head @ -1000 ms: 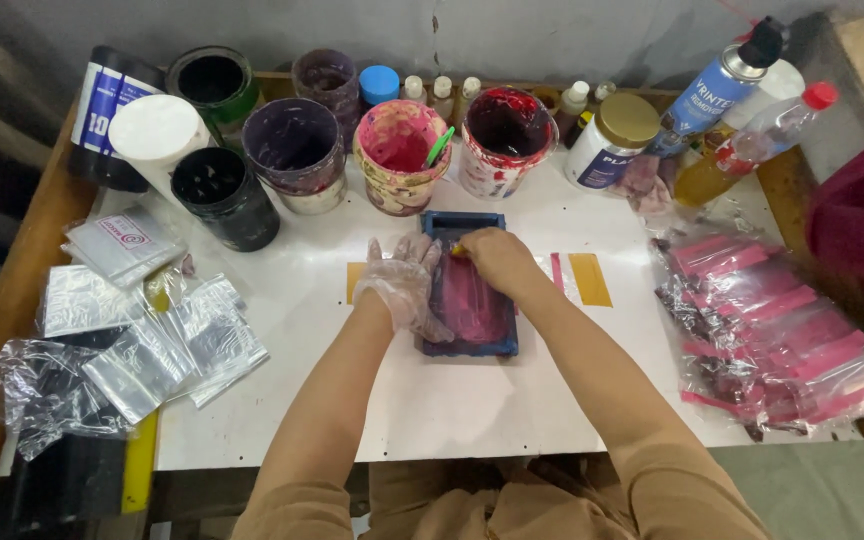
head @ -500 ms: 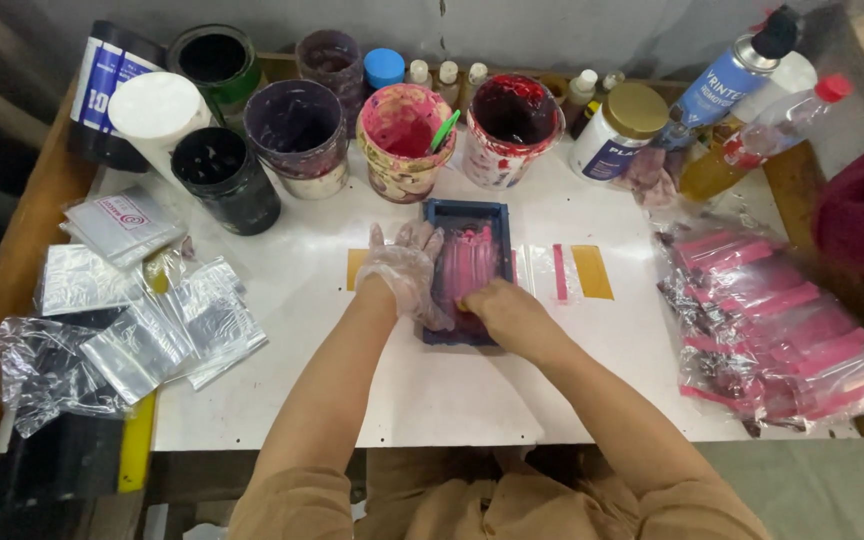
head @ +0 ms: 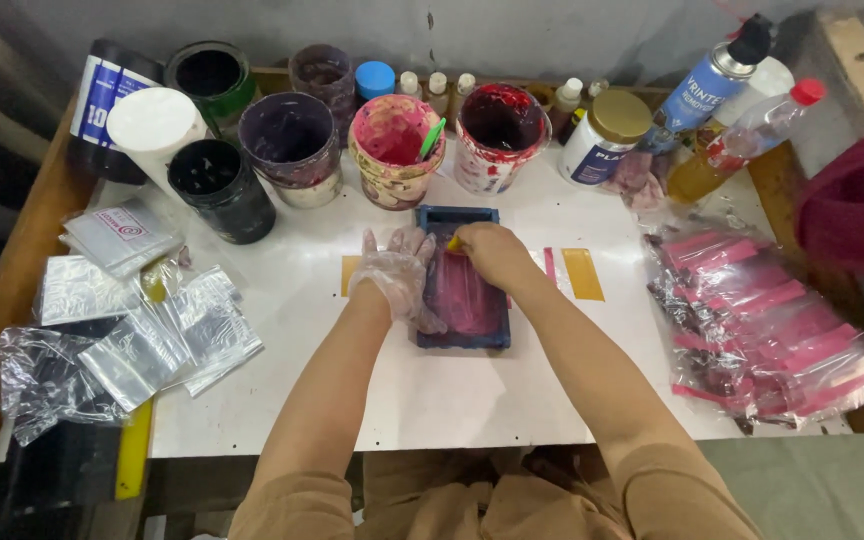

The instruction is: The person uses a yellow squeegee to spread pink ink evenly across a blue rectangular screen printing frame. They then press the frame onto a clear plastic bag to transfer the ink, repeating the process on multiple bags laid out on the table.

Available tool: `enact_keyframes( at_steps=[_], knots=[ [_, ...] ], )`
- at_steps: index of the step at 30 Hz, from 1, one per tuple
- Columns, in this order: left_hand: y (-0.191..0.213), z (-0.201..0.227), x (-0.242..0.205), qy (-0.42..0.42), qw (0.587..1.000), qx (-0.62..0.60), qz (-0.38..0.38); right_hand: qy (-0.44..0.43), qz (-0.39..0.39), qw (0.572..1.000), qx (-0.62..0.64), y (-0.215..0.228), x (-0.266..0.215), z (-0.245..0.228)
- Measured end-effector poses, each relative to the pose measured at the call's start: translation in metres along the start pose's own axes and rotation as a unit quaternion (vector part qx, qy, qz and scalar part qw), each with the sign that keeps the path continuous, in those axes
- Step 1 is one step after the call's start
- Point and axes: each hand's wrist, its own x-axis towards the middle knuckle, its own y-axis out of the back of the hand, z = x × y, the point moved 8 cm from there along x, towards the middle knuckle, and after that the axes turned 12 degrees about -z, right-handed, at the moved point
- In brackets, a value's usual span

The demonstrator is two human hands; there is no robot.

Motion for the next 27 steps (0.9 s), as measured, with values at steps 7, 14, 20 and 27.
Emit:
enact_keyframes(
  at_steps=[7, 14, 20, 27],
  knots=[
    [-0.012, -0.003, 0.016, -0.008, 1.0, 0.011, -0.002, 0.077, 0.034, 0.99, -0.112, -0.011, -0.005, -0.019],
    [-0.026, -0.001, 0.024, -0.005, 1.0, 0.004, 0.029, 0.124, 0.011, 0.989, -0.081, -0.047, -0.063, -0.03],
    [-0.037, -0.004, 0.034, -0.004, 0.987, 0.058, 0.15, 0.151, 0.068, 0.986, -0.012, -0.035, -0.127, -0.042],
    [-0.078, -0.006, 0.105, -0.062, 0.996, 0.03, -0.059, 0.113, 0.189, 0.958, -0.185, -0.084, -0.14, -0.032]
  ],
)
